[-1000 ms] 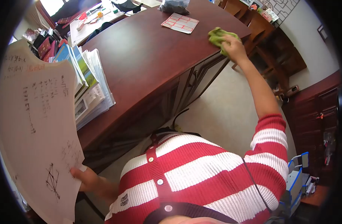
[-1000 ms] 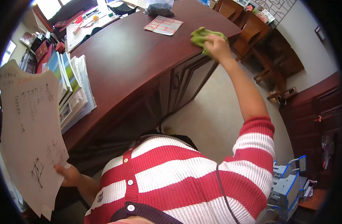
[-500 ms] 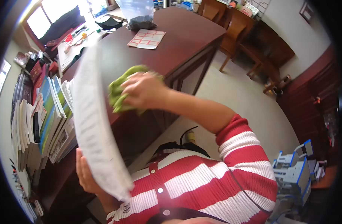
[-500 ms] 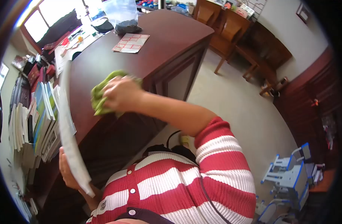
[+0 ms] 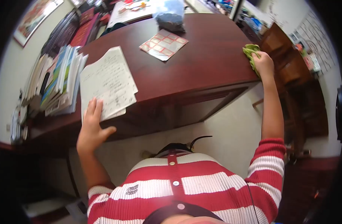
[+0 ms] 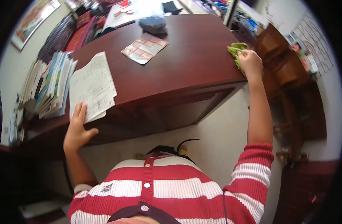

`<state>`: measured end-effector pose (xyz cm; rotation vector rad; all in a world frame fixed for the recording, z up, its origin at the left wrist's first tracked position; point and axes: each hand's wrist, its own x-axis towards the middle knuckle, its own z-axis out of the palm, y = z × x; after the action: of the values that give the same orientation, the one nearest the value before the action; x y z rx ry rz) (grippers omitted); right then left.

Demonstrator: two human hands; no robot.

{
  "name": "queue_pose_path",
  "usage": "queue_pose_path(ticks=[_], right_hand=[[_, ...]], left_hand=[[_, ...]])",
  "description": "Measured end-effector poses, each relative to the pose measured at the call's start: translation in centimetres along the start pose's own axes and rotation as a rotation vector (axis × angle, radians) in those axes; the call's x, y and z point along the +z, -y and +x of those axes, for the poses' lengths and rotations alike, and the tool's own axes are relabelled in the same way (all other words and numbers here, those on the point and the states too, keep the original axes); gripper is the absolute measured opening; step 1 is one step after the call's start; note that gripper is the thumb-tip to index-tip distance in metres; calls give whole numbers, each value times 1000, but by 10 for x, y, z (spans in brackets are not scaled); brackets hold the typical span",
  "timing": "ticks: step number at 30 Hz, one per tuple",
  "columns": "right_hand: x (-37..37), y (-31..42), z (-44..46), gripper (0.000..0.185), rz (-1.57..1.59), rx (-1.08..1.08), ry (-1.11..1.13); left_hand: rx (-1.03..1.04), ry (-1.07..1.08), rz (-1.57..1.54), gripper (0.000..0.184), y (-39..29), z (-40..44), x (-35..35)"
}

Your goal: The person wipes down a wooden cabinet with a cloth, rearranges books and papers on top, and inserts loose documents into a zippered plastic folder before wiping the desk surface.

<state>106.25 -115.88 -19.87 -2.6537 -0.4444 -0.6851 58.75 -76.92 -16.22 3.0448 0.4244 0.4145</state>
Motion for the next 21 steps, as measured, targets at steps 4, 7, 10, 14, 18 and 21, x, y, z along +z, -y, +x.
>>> queue_pose_path(ticks=[4, 7, 10, 14, 18, 21], right_hand=[[5, 5, -3, 31, 2, -116, -24], [-3, 15, -10, 34, 51, -78, 74], [-3, 17, -16, 37, 15, -21, 92], [-9, 19, -17, 39, -33, 38, 134], [-2, 16, -13, 39, -57, 32, 128], [-4, 26, -15, 40, -112, 81, 120]], left_hand=[[122, 27, -175, 69, 0, 122, 8], [-65, 83, 32, 88, -28, 225, 49], [-437, 53, -47, 88, -51, 262, 69], [-316, 353, -136, 56, -42, 290, 81], [-364, 181, -234, 40, -31, 285, 93], [-18, 47, -101, 42, -17, 293, 108]])
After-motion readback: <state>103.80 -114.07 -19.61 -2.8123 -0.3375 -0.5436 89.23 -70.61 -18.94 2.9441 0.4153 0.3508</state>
